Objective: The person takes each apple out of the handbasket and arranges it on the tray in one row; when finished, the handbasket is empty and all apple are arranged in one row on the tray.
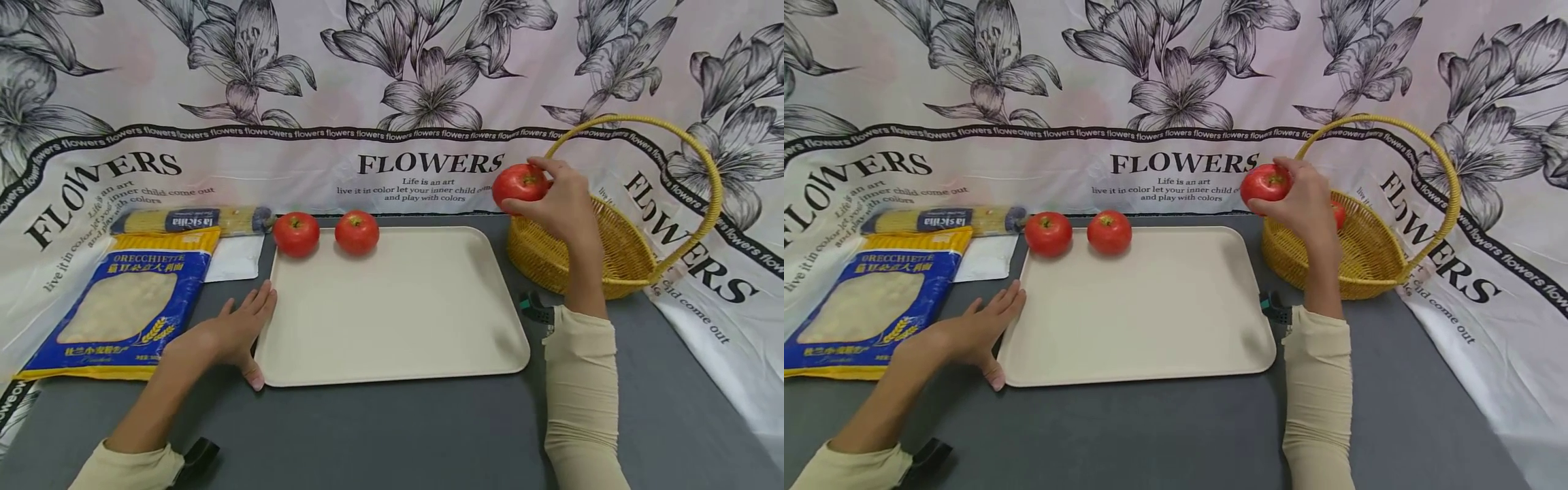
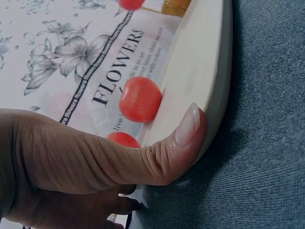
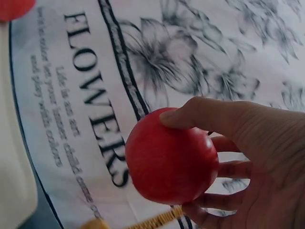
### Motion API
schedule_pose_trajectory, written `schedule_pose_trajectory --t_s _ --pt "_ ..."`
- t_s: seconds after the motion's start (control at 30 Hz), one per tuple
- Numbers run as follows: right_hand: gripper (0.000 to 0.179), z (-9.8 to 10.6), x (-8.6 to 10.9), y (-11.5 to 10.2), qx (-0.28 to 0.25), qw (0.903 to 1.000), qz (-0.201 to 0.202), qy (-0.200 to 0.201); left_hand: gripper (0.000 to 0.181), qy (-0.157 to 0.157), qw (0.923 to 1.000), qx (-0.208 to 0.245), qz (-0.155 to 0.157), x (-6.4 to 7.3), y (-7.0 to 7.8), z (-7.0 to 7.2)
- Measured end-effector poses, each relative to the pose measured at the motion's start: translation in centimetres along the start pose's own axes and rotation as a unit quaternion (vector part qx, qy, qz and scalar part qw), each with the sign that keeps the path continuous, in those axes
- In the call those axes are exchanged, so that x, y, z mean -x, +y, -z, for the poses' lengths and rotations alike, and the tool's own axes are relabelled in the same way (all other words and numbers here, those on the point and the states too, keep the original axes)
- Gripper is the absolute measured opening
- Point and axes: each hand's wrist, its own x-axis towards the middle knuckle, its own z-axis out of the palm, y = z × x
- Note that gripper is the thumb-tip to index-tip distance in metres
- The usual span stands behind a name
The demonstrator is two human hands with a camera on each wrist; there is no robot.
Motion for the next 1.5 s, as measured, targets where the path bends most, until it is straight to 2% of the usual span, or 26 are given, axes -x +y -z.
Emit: schedule_pose_trajectory --t_s 0.1,0.23,0.47,0.6,0.73,0.93,1.07,1.3,1.37,1.5 --pt "0.082 -1.9 -0.3 -1.4 -0.009 0.9994 0.03 -0.013 0.163 0.001 1.0 0.004 0.002 0.2 -0.1 0.1" --pt "0.083 -4.5 -0.4 -2.6 -0.003 0.9976 0.052 -0.045 0.159 0.0 1.0 -0.004 0.003 0.9 1.1 0.5" --pt "0.074 -9.6 -0.9 -3.0 0.024 0.9865 0.124 -0.104 0.156 0.001 1.0 0.0 0.002 1.3 1.6 0.8" --pt "0.07 -11.9 -1.0 -2.9 0.022 0.9797 0.13 -0.15 0.156 0.001 1.0 0.003 0.004 1.6 1.4 0.8" --pt "0.071 -13.3 -1.2 -2.9 0.027 0.9747 0.126 -0.183 0.156 0.001 0.9999 0.011 0.005 1.8 1.2 0.9" --pt "0.074 -14.0 -1.7 -2.7 0.048 0.9627 0.138 -0.228 0.158 0.001 0.9995 0.033 -0.002 1.3 0.6 0.5" --pt "0.076 -14.0 -1.9 -2.6 0.066 0.9591 0.131 -0.242 0.16 0.003 0.9987 0.05 -0.012 0.8 0.3 0.1" --pt "0.075 -14.5 -2.1 -2.7 0.07 0.952 0.134 -0.266 0.159 0.007 0.9989 0.047 -0.002 1.3 0.4 -0.1" --pt "0.076 -14.2 -2.2 -2.7 0.067 0.9513 0.135 -0.269 0.158 0.006 0.9991 0.042 0.001 1.5 0.6 0.0" --pt "0.078 -12.4 -2.4 -2.9 0.055 0.956 0.12 -0.262 0.156 0.008 0.9996 0.027 -0.006 1.7 1.1 0.3"
